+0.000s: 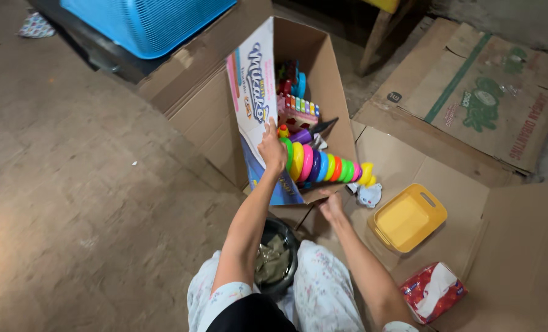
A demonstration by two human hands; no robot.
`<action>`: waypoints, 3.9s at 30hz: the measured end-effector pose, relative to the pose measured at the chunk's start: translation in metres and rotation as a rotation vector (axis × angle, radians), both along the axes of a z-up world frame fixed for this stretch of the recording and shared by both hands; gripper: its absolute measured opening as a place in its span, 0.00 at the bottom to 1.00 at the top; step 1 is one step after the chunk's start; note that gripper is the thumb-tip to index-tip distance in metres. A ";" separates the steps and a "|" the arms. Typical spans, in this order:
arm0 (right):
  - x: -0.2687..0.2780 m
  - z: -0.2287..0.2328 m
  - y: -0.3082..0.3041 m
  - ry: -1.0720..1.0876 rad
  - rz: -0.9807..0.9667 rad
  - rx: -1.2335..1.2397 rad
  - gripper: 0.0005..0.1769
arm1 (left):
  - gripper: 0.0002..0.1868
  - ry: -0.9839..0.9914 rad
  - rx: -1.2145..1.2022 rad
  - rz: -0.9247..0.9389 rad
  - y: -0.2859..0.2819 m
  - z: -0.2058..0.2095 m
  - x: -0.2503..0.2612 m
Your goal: The person sits on the floor and empties a cardboard box filled with toys onto a larger cardboard sheet. They then wipe the inside of the empty box with a tissue. Afterward, they wet a cloth in a black bowl and thoroughly wipe the inside and outside of a yellow plastic tray.
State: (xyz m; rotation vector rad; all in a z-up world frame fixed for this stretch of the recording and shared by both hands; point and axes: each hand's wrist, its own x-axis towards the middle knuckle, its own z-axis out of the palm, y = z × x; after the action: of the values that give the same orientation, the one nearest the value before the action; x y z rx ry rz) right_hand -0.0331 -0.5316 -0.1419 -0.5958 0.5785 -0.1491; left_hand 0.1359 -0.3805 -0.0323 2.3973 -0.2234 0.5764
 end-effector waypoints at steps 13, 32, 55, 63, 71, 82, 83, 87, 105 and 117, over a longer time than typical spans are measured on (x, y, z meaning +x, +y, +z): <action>0.044 0.010 -0.063 0.700 0.773 -1.686 0.32 | 0.46 0.141 0.055 -0.143 -0.052 -0.029 0.083; 0.058 -0.012 -0.083 0.361 -0.316 -1.749 0.45 | 0.48 0.240 -0.052 -0.106 0.020 -0.059 0.040; 0.153 -0.083 -0.034 0.056 0.084 -0.954 0.39 | 0.31 -0.298 0.498 -0.225 0.029 -0.039 0.085; 0.255 -0.034 0.023 -0.117 0.142 -0.265 0.33 | 0.32 -0.351 0.375 -0.294 0.032 -0.085 0.029; 0.234 -0.035 0.028 -0.221 -0.116 -0.159 0.22 | 0.29 0.117 -0.437 -0.224 0.084 -0.084 0.022; 0.150 -0.035 -0.022 -0.254 0.029 -0.077 0.18 | 0.52 0.626 -0.955 0.154 0.083 -0.122 0.092; 0.154 -0.036 -0.025 -0.248 0.023 -0.077 0.18 | 0.47 0.551 -0.854 0.167 0.083 -0.122 0.093; 0.157 -0.050 -0.034 -0.238 -0.003 -0.054 0.18 | 0.34 0.355 -0.748 0.082 0.087 -0.113 0.098; 0.113 -0.102 -0.026 -0.044 -0.345 -0.364 0.16 | 0.22 0.096 -0.605 -0.008 0.074 -0.091 0.045; 0.052 -0.116 -0.048 0.082 -0.481 -0.381 0.17 | 0.20 0.092 -0.476 0.051 0.012 -0.028 -0.040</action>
State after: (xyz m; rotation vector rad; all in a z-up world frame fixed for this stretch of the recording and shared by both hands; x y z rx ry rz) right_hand 0.0191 -0.5797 -0.2583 -0.8256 0.7744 -0.7021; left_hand 0.0963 -0.3681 -0.0607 1.9640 0.0172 0.4783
